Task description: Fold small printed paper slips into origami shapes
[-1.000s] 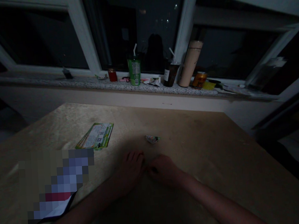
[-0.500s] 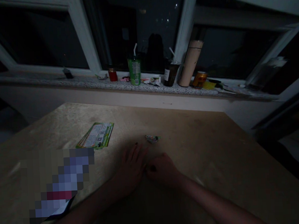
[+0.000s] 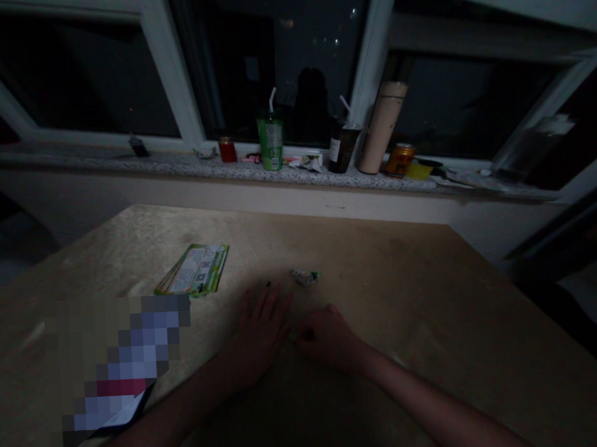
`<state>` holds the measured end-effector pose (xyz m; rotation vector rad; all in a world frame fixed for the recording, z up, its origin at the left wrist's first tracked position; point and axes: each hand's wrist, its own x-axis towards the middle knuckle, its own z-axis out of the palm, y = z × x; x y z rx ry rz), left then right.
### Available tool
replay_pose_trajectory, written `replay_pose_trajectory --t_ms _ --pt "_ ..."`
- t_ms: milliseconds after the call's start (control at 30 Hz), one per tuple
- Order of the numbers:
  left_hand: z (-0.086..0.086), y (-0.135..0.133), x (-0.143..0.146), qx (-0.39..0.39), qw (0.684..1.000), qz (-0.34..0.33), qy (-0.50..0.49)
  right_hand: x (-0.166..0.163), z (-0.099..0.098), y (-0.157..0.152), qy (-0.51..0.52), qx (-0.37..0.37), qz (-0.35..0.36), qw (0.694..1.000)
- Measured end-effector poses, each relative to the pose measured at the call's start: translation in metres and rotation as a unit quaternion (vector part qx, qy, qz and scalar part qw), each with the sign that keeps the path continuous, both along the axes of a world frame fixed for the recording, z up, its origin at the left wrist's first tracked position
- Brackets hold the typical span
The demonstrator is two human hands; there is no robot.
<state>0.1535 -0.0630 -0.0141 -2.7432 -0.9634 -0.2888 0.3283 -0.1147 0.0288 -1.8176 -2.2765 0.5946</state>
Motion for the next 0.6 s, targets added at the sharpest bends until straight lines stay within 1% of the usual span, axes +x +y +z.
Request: replay_pose_trajectory --t_ms 200,400,500,600 --pt "-0.002 0.0013 0.0009 0.002 1.0 0.005 0.004 0.0017 0.0007 0.0018 -0.002 -0.009 0.014 1.0" --pt "-0.0005 -0.001 0.0022 -0.004 1.0 0.012 0.002 -0.0008 0.0 0.0002 0.007 0.001 -0.002 1.0" --pt "0.0025 -0.0025 0.0035 -0.023 1.0 0.018 0.009 -0.0025 -0.0013 -0.0012 0.004 0.011 -0.012 1.0" --pt "0.0031 -0.0016 0.0025 -0.05 0.999 0.017 0.01 -0.003 -0.0013 -0.0012 -0.004 0.009 -0.008 1.0"
